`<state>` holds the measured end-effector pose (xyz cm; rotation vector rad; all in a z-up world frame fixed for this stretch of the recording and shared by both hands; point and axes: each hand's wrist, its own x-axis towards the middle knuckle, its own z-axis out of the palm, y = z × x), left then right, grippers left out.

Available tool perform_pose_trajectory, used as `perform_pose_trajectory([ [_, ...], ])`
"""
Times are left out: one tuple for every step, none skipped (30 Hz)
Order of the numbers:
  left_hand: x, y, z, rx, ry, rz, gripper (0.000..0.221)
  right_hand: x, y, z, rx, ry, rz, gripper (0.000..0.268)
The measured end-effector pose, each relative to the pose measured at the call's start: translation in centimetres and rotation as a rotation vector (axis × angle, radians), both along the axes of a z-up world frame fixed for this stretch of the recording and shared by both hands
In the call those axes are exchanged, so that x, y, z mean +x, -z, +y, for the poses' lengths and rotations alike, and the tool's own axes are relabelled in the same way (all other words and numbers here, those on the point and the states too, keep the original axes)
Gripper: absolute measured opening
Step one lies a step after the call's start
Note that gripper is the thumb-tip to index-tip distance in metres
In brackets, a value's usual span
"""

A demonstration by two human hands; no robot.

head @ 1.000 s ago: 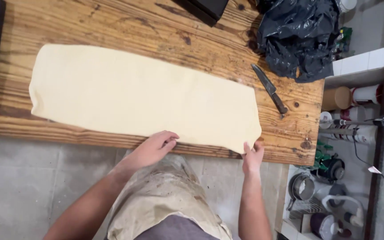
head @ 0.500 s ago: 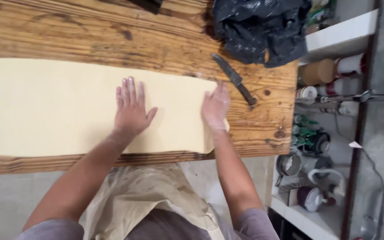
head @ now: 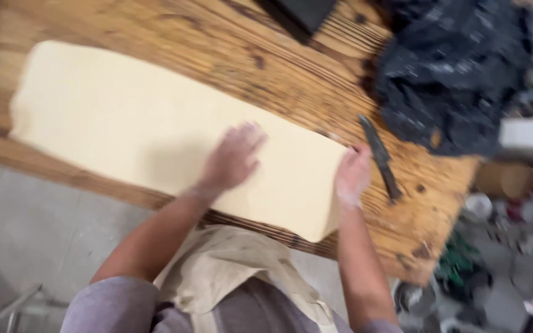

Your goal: Sheeting, cutting, and shaping dough into bow-tie pastries on a baking tray

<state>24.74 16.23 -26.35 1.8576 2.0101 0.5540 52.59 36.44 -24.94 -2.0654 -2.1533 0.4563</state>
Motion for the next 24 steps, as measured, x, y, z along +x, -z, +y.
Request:
perform_pose_trajectory([
  [-3.7,-0.5,-1.6,-0.004,-0.158,0.084,0.068,-0.2,-0.9,-0.6,0.08,-0.078,0.049,0.02],
  [-7.4,-1.2,-3.8,-0.009,-0.315,0.17,0.065,-0.3,-1.7,-1.1,0.158,-0.153,0.104,0.024],
  [-11.0,-0.5,-6.4,-0.026,-0.38,0.184,0.065,-0.2,-1.4,-1.5,0.142,-0.217,0.123,0.024],
  [-14.4,0.2,-9.4,-0.009,-0.566,0.249,0.061,-0.1,-1.1,-1.7,0.246,-0.291,0.169,0.027],
  [-17.9,0.7,-11.9,0.018,-0.725,0.314,0.059,0.4,-0.9,-2.0,0.359,-0.336,0.218,0.033],
  [-19.6,-0.1,-14.2,0.011,-0.764,0.33,0.059,-0.2,-1.4,-2.2,0.351,-0.373,0.239,0.033],
  [-21.5,-0.9,-16.1,-0.087,-0.947,0.258,0.06,-0.6,-1.9,-2.4,0.309,-0.31,0.211,0.034],
  [-23.3,-1.8,-17.8,-0.184,-1.129,0.178,0.063,-0.9,-2.4,-2.6,0.267,-0.248,0.182,0.035],
  [-23.4,-1.5,-18.4,-0.178,-1.14,0.182,0.063,-0.9,-2.4,-2.7,0.27,-0.257,0.19,0.035],
  [-23.5,-1.2,-18.9,-0.158,-1.131,0.26,0.063,-1.0,-2.3,-2.7,0.263,-0.26,0.175,0.035],
  [-23.6,-0.8,-19.2,-0.138,-1.119,0.335,0.063,-0.9,-2.2,-2.6,0.256,-0.261,0.158,0.035],
  [-24.0,-0.7,-19.5,-0.133,-1.127,0.338,0.063,-1.4,-2.5,-2.6,0.261,-0.267,0.164,0.035],
  [-24.3,-0.5,-19.8,-0.131,-1.242,0.305,0.06,-1.7,-2.9,-2.7,0.22,-0.242,0.141,0.035],
  [-24.6,-0.2,-20.1,-0.129,-1.357,0.27,0.058,-2.0,-3.3,-2.9,0.18,-0.216,0.119,0.036],
  [-25.3,-0.8,-20.4,-0.128,-1.366,0.264,0.058,-2.1,-3.1,-2.8,0.184,-0.225,0.116,0.036],
  [-26.0,-1.3,-20.8,-0.079,-1.359,0.112,0.044,-2.2,-2.9,-2.8,0.197,-0.204,0.095,0.036],
  [-26.9,-1.9,-21.4,-0.029,-1.346,-0.036,0.035,-2.5,-2.7,-3.0,0.209,-0.183,0.075,0.037],
  [-28.3,-1.3,-22.9,-0.026,-1.355,-0.039,0.035,-2.3,-1.4,-2.7,0.213,-0.192,0.075,0.037],
  [-29.7,-0.6,-24.4,0.033,-1.394,-0.234,0.026,-1.9,-0.2,-2.5,0.378,-0.229,-0.029,0.031],
  [-31.1,0.1,-25.9,0.094,-1.423,-0.431,0.019,-1.6,0.9,-2.4,0.544,-0.267,-0.133,0.026],
  [-31.7,1.1,-27.2,0.095,-1.422,-0.434,0.019,-2.6,0.8,-2.9,0.546,-0.267,-0.134,0.026],
  [-32.3,2.1,-28.5,-0.063,-1.345,-0.391,0.018,-3.8,0.8,-3.5,0.515,-0.188,-0.139,0.034],
  [-32.9,3.1,-29.9,-0.218,-1.265,-0.348,0.022,-4.9,0.6,-4.0,0.483,-0.112,-0.144,0.047],
  [-32.1,2.3,-30.0,-0.217,-1.266,-0.352,0.022,-7.1,0.0,-5.2,0.485,-0.114,-0.146,0.047],
])
